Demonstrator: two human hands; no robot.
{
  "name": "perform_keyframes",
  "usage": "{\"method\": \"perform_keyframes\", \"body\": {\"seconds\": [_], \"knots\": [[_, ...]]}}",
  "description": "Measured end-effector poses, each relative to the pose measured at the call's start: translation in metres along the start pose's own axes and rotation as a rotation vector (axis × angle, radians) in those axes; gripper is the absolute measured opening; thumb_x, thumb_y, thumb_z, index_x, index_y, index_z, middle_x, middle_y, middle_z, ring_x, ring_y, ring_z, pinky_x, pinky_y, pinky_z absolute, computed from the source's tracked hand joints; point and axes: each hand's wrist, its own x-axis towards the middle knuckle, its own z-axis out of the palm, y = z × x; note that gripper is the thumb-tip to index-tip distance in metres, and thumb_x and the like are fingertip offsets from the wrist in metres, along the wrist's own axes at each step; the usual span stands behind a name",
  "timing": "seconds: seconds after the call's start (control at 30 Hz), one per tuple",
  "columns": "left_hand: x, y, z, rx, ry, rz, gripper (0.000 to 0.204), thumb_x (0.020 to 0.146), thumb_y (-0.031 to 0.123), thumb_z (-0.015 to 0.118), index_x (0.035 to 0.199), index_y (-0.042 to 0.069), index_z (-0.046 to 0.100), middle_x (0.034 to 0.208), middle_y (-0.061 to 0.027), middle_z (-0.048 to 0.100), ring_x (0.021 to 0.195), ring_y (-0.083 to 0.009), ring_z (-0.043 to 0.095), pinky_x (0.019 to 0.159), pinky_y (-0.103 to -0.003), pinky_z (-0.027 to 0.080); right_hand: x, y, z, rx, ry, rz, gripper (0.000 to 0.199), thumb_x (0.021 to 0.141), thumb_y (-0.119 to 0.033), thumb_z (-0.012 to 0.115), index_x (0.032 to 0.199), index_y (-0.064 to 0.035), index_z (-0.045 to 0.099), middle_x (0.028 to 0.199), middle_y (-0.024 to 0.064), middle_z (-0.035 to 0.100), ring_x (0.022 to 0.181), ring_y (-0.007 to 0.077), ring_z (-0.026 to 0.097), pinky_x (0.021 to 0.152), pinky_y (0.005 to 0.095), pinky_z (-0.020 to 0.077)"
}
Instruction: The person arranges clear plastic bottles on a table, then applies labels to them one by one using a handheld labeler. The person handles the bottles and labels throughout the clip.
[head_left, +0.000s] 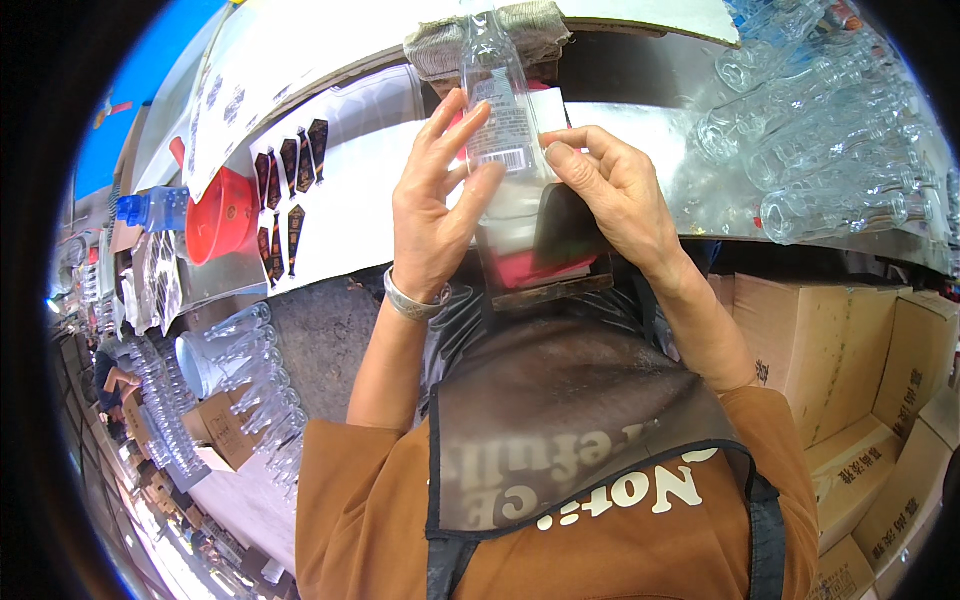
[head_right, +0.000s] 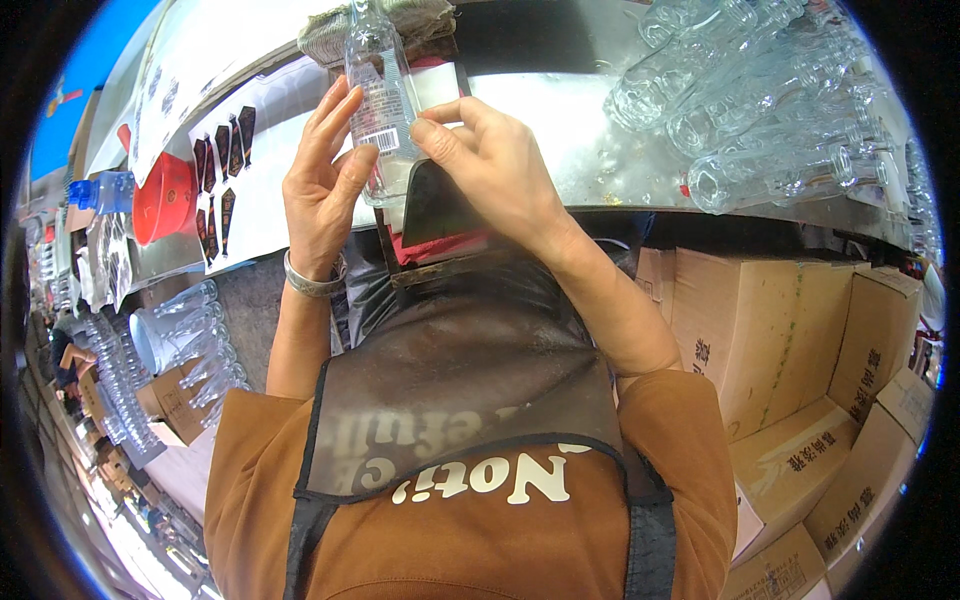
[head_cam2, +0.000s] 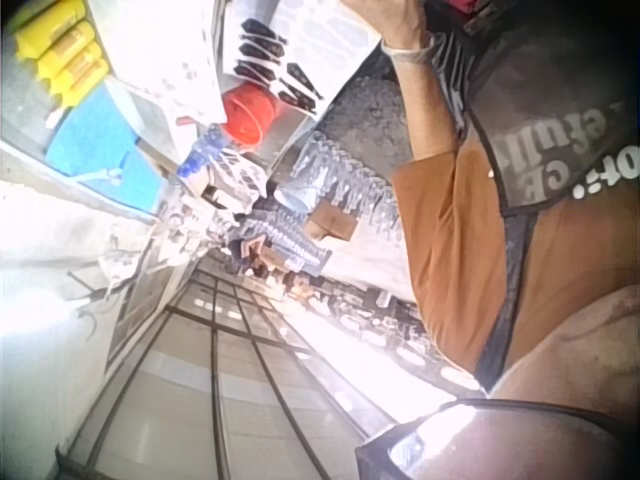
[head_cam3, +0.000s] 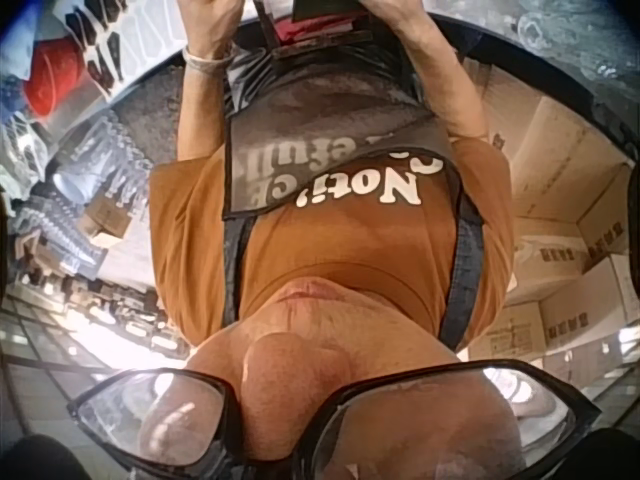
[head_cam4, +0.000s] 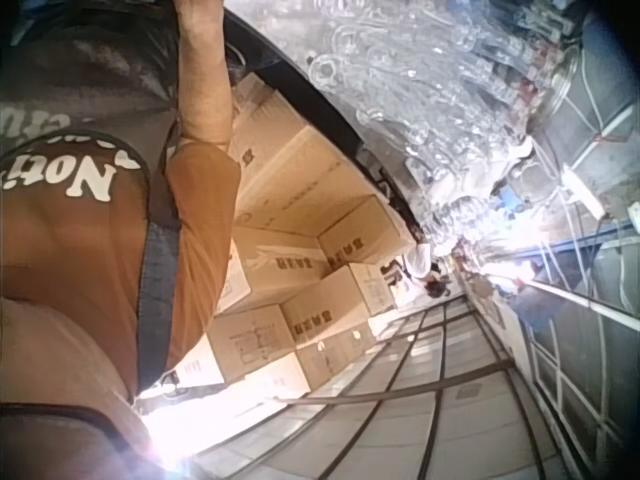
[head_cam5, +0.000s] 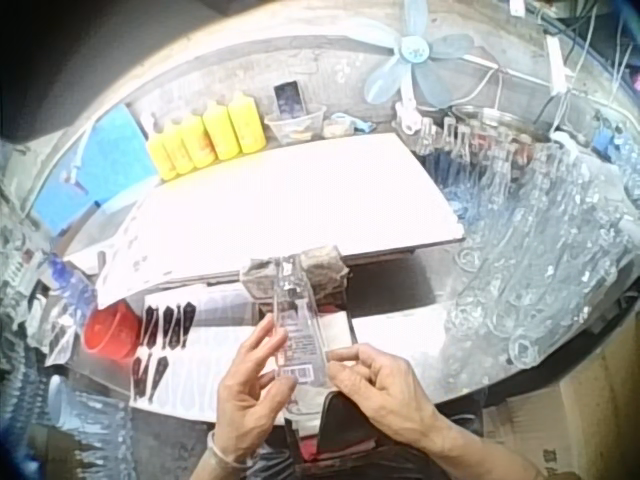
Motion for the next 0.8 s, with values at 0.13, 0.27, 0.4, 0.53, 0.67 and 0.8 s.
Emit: {"method": "perform_keyframes", "body": {"seconds": [0.13, 0.27, 0.4, 0.53, 0.67, 0.8], "knots": [[0.001, 0.000, 0.000, 0.040, 0.006, 0.010, 0.048, 0.090, 0.007, 0.071, 0.137, 0.007, 0.061, 0.151, -0.0192, 0.043, 0.131, -0.0292, 0.054, 0.096, -0.039, 0.057, 0.002, 0.006, 0.002, 0.008, 0.051, -0.040, 0.041, 0.098, -0.032, 0.065, 0.113, 0.0060, 0.066, 0.090, 0.0144, 0.075, 0.083, 0.0101, 0.065, 0.074, 0.0267, 0.0519], [0.001, -0.001, -0.001, 0.068, 0.003, 0.007, 0.049, 0.089, 0.007, 0.071, 0.137, 0.009, 0.061, 0.150, -0.0194, 0.044, 0.130, -0.0295, 0.054, 0.096, -0.039, 0.057, 0.001, 0.005, 0.001, 0.015, 0.032, -0.027, 0.040, 0.100, -0.031, 0.063, 0.116, 0.0054, 0.065, 0.092, 0.0110, 0.073, 0.085, 0.0088, 0.063, 0.077, 0.0254, 0.0503], [0.000, 0.000, 0.001, 0.110, 0.026, 0.008, 0.049, 0.088, 0.008, 0.072, 0.136, 0.010, 0.062, 0.149, -0.0202, 0.047, 0.130, -0.0313, 0.055, 0.096, -0.040, 0.056, 0.002, 0.002, -0.004, 0.036, -0.030, 0.033, 0.038, 0.104, -0.029, 0.059, 0.122, 0.0034, 0.064, 0.101, 0.0036, 0.068, 0.093, 0.0055, 0.057, 0.084, 0.0216, 0.0459], [0.001, 0.004, 0.004, 0.179, 0.056, 0.019, 0.048, 0.086, 0.010, 0.073, 0.134, 0.011, 0.065, 0.147, -0.0214, 0.050, 0.129, -0.0344, 0.056, 0.093, -0.042, 0.056, 0.004, 0.004, -0.011, 0.098, -0.053, 0.072, 0.037, 0.104, -0.029, 0.058, 0.123, 0.0016, 0.065, 0.104, 0.0019, 0.067, 0.095, 0.0053, 0.055, 0.088, 0.0214, 0.0437], [0.002, 0.004, 0.004, 0.211, 0.064, 0.026, 0.048, 0.085, 0.010, 0.073, 0.133, 0.011, 0.066, 0.146, -0.0218, 0.051, 0.129, -0.0352, 0.057, 0.092, -0.042, 0.056, 0.012, 0.014, -0.017, 0.213, 0.023, 0.029, 0.033, 0.101, -0.026, 0.061, 0.119, 0.0018, 0.067, 0.102, 0.0022, 0.068, 0.094, 0.0061, 0.059, 0.086, 0.0221, 0.0471], [0.002, 0.006, 0.004, 0.238, 0.060, 0.020, 0.049, 0.084, 0.010, 0.073, 0.133, 0.011, 0.066, 0.146, -0.0225, 0.051, 0.130, -0.0357, 0.056, 0.095, -0.042, 0.053, 0.026, 0.012, -0.031, 0.436, 0.065, 0.044, 0.028, 0.097, -0.017, 0.063, 0.118, 0.0017, 0.065, 0.103, 0.0038, 0.068, 0.092, 0.0071, 0.062, 0.085, 0.0230, 0.0499]]}}
